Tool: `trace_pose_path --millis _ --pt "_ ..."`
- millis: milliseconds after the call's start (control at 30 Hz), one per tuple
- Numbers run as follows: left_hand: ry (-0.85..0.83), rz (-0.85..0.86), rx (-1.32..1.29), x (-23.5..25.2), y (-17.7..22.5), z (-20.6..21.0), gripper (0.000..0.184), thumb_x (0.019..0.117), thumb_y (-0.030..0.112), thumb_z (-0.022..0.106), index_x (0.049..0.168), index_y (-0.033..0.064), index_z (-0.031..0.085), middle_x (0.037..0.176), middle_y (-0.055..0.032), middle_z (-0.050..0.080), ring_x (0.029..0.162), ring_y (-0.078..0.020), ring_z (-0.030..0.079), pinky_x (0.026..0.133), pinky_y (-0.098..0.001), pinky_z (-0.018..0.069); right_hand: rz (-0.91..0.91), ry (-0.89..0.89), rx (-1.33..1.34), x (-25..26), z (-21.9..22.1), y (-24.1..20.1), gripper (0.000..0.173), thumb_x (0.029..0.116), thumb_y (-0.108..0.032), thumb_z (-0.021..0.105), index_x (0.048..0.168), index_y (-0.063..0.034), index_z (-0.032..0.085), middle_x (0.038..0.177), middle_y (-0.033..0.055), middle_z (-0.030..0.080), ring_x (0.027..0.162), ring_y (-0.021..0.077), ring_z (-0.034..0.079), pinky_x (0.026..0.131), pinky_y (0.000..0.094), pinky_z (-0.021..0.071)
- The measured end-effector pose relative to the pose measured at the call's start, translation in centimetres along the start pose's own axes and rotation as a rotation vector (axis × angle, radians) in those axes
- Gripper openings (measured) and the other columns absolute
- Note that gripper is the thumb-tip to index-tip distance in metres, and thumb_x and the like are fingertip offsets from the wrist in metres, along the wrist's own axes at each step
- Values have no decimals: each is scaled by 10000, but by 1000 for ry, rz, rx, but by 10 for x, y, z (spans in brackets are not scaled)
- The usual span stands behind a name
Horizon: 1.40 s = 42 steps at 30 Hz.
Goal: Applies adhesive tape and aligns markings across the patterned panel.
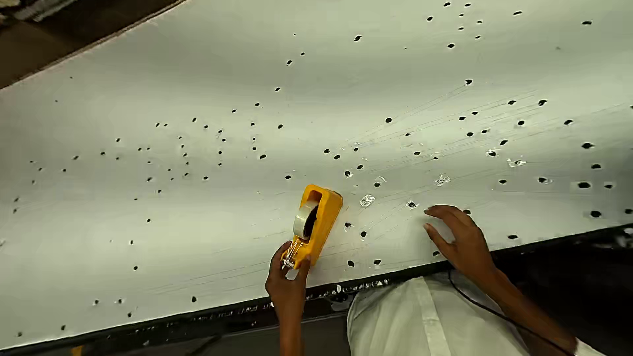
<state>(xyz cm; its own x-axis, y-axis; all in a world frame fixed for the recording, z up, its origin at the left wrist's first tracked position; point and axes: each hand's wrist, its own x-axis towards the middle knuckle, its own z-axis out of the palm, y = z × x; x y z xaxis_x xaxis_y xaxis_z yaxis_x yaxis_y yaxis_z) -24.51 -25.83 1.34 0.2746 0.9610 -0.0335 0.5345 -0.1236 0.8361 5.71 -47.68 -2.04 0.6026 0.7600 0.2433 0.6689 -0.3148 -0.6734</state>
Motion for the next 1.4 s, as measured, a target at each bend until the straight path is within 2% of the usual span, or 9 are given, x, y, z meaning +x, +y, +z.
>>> trace_pose_path --millis 100,300,433,600,733,833,933,1133,1400 --pt "66 51 48 -5 14 22 546 745 170 835 1216 -56 673 1114 -181 718 917 -202 715 777 -351 598 -4 9 -19 0 5 -12 348 979 -318 614 1181 -54 719 1210 127 703 1153 310 662 988 549 512" --pt "-33 60 -68 -3 64 95 513 767 141 880 1204 -28 671 1103 -159 717 846 -202 727 733 -395 624 70 10 46 -11 9 -19 290 969 -239 645 1163 -32 708 1138 131 705 1007 274 693 875 503 570" --pt "-159 126 -23 2 96 141 546 797 203 885 1258 16 659 1157 -173 692 848 -265 715 741 -491 611 72 -12 59 3 7 -21 300 981 -247 639 1197 -51 707 1157 121 700 1005 267 690 892 501 563" --pt "-192 175 -44 -15 121 186 537 764 171 888 1238 39 674 1181 -138 685 897 -232 707 744 -445 611 66 -137 165 34 0 -5 464 921 -245 719 1331 -53 622 1269 141 643 1046 274 673 886 484 575" --pt "-259 200 -125 -32 133 213 534 761 156 872 1239 25 674 1257 -131 665 955 -201 703 766 -390 612 34 -99 199 43 -11 11 403 817 -193 811 1178 -46 708 1118 152 647 964 296 669 784 486 582" --pt "-383 123 -166 -29 145 219 412 888 244 785 1227 37 678 1302 -116 633 1090 -199 666 837 -379 605 1 -64 191 44 -21 32 321 846 -279 799 1083 -67 751 1049 121 674 936 278 675 774 475 580" --pt "-467 -19 -88 -21 159 218 260 1007 254 642 1114 19 677 1210 -133 624 1042 -232 641 844 -438 570 -67 -77 182 46 -29 42 313 816 -294 817 1045 -87 767 1029 104 700 930 280 684 761 486 569" --pt "-363 -133 -90 -34 187 200 80 949 121 697 973 45 688 1139 -83 648 1038 -193 633 850 -396 557 -114 -128 193 51 -35 48 315 801 -303 831 1036 -104 764 981 91 713 895 279 693 754 499 561" --pt "-262 -53 60 -62 193 181 163 974 232 619 985 105 722 967 13 711 902 -113 658 781 -309 542 -125 -134 174 49 -33 49 298 804 -281 811 1048 -117 764 978 78 731 873 271 705 772 490 561"
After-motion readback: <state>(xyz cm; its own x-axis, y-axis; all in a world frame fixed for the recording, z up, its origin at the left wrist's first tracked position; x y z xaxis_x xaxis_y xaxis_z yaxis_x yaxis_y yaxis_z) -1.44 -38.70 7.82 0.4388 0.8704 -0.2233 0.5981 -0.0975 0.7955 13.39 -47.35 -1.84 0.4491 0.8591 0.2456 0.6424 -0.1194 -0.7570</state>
